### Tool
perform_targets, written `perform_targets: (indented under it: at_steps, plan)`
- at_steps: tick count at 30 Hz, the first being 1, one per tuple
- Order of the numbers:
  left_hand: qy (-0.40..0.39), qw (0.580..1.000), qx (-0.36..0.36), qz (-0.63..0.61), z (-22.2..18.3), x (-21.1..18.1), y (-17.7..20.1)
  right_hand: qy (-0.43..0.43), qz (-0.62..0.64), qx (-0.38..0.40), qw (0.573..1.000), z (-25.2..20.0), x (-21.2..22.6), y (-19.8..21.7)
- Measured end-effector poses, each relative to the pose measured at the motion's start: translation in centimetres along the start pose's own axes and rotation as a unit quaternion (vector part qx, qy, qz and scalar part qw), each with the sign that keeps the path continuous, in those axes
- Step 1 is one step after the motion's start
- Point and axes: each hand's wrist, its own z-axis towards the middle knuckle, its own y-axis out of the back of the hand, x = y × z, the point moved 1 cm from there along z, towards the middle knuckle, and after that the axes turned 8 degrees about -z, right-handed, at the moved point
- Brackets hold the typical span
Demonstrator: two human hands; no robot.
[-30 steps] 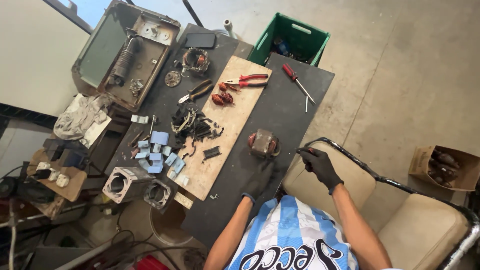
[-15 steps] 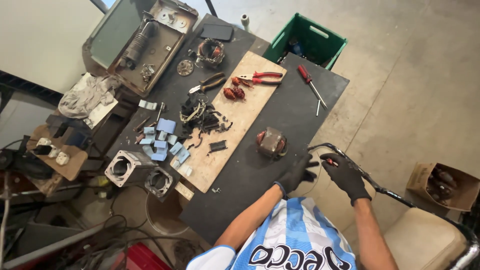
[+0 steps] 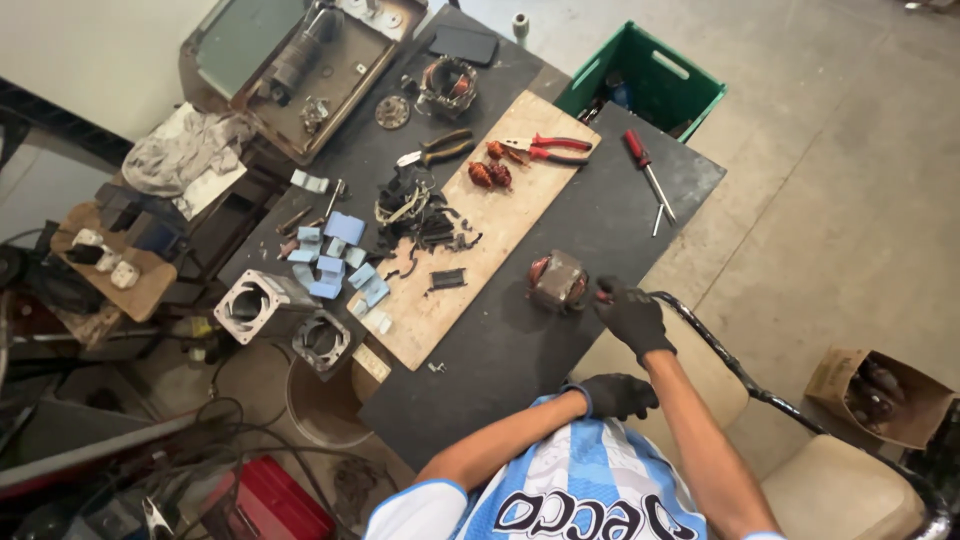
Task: Inspecting a motor component on a workbench and searching for parts in a bucket
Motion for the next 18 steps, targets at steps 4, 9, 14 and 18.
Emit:
perform_targets:
  at_steps: [4, 9, 14, 18]
  plan:
    - [-0.046, 0.993, 0.033, 0.108, 1.3, 1.1, -0.6, 0.02, 0.084, 0.062, 0.994, -0.2, 0.5, -0.4]
    - [0.004, 0.996, 0.013, 0.089, -2.0, 1.2, 2.2, -0.027, 0.198, 0.002, 0.98, -0.6, -3.3, -1.0]
    - [0.082, 0.983, -0.162, 0.034, -9.3, 3.2, 10.0, -0.021, 0.107, -0.061, 0.992, 1.2, -4.2, -1.8]
    - [0.131, 0.936, -0.293, 0.145, -12.8, 3.4, 16.4, -0.032, 0.089, -0.065, 0.993, 1.5, -1.6, -2.1]
